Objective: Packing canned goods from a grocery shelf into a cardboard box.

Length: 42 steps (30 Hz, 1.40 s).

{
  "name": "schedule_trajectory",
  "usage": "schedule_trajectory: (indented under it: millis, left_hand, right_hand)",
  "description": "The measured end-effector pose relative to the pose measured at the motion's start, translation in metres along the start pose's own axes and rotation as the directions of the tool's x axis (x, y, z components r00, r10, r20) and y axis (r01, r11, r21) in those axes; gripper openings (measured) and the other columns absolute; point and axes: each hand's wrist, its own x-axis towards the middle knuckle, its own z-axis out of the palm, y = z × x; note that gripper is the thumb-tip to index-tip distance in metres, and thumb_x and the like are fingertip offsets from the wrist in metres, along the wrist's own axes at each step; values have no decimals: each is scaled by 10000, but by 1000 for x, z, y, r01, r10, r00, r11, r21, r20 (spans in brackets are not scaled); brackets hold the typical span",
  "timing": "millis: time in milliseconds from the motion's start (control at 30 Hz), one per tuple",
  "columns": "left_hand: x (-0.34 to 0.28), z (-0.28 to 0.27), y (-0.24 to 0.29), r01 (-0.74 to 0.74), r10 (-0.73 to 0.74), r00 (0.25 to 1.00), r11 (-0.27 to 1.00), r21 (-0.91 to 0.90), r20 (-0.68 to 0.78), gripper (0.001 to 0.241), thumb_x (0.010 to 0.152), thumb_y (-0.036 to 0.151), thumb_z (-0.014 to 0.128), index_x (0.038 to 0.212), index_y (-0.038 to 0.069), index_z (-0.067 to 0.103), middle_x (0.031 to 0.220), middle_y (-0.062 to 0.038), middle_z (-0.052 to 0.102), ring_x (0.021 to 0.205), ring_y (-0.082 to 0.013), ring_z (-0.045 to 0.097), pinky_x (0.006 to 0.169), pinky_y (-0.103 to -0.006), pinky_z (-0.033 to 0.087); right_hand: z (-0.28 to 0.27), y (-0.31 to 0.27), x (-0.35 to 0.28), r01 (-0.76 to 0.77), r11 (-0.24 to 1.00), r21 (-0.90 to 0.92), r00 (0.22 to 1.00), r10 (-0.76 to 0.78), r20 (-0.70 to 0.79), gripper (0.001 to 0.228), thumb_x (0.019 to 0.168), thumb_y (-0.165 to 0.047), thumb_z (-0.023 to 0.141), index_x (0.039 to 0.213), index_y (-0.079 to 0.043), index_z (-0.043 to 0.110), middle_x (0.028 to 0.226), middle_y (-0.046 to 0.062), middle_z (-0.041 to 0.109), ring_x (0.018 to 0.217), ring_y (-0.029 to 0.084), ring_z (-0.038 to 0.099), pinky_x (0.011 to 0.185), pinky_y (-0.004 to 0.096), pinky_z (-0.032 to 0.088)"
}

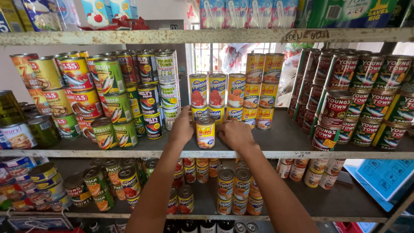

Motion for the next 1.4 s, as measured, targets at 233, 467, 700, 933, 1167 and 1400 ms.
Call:
schedule_trajectory:
  millis: [233,467,700,933,1167,1400]
  left_hand:
    - [-1,1,4,72,-73,997,994,81,17,709,856,10,710,1488,41,391,1350,-169,631,1152,-312,676,956,-429,536]
    - [-5,3,0,48,-31,997,961,271,-66,603,936,15,647,1499,48,434,1334,-215,634,1164,-401,641,935,-486,530]
    - [-40,-21,32,44,-59,982,995,-84,-178,481,974,118,589,1449,109,521,1349,-91,704,1059,-281,767,891,-401,614]
    - [-70,-6,62,-214,211,976,976,-33,-59,589,923,131,730,1458,131,482,1338,-211,566,1129,-365,633,909,-451,543]
    - [-66,35,94,-256,227,962,944,-211,-151,580,837,122,804,1353,106,541,1231,-176,673,1154,-344,676,945,-428,549]
    - [-51,134,105,-246,253,967,954,-172,17,566,991,216,676,1467,83,399,1385,-221,566,1253,-416,620,1006,-493,523]
  right_hand:
    - [9,6,1,44,999,27,998,-43,-34,247,855,-204,671,1063,-270,785,996,42,760,956,292,711,772,502,571]
    - [9,7,2,26,979,201,989,4,-147,232,893,-185,630,1082,-218,761,963,127,749,856,358,718,743,514,572]
    - [-16,1,-8,-15,915,403,969,114,-221,204,969,-113,575,1147,-144,669,821,157,743,785,345,729,746,474,564]
    - [-28,-14,-20,71,601,796,997,-69,-37,762,805,-101,712,1484,-130,367,1103,127,675,963,292,705,835,411,593]
    - [-10,16,-35,42,763,645,985,76,-154,936,774,-222,825,1501,-59,258,1199,256,690,1114,385,700,916,449,566]
    - [-29,116,-62,-20,922,386,905,181,-385,904,613,-236,1006,1334,-4,514,1208,262,655,1063,395,665,856,456,560]
